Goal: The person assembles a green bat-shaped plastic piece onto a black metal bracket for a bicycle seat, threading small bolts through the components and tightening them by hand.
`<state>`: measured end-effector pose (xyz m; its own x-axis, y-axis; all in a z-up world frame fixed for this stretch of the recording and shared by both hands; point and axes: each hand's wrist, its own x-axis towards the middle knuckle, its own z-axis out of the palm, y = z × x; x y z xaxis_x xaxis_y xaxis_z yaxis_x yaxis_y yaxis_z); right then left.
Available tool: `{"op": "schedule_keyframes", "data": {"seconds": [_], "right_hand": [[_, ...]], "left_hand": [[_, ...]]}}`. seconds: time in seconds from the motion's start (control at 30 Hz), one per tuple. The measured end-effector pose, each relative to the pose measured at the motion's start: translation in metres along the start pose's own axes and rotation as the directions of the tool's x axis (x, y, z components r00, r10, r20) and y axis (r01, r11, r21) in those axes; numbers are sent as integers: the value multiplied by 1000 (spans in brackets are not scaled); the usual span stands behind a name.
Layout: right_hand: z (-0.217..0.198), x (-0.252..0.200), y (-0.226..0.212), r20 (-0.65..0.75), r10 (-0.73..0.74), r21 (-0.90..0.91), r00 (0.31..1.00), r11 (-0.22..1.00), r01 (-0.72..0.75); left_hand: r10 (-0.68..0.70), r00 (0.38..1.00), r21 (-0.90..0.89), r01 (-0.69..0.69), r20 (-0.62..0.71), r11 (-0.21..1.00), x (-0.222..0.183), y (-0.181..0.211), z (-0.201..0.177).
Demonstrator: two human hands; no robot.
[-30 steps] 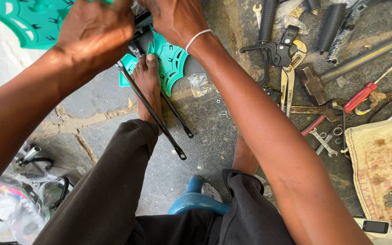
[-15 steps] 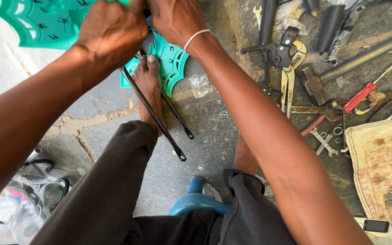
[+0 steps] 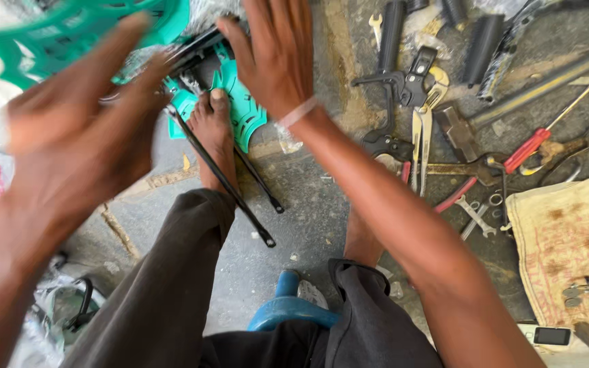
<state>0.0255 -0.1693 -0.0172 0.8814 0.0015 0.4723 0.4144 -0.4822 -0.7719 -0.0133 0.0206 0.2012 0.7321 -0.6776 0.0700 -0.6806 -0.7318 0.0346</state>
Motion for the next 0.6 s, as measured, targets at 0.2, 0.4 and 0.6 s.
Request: {"op": "schedule_keyframes", "data": {"seconds": [0.2,0.4,0.6], "right_hand": [[39,-56,-24,515,646,501,563,306,-810],[74,-47,-21,640,578,694,506,-152,-704],[64,-39,-21,695,565,595,446,-102,-797]], "left_hand": [[-924,175,-873,308,-339,379,-102,14,113],[-892,104,-898,67,440,-435,-117,-15,205],[-891,99,-882,-133,442,-452,-91,-13,206]]}}
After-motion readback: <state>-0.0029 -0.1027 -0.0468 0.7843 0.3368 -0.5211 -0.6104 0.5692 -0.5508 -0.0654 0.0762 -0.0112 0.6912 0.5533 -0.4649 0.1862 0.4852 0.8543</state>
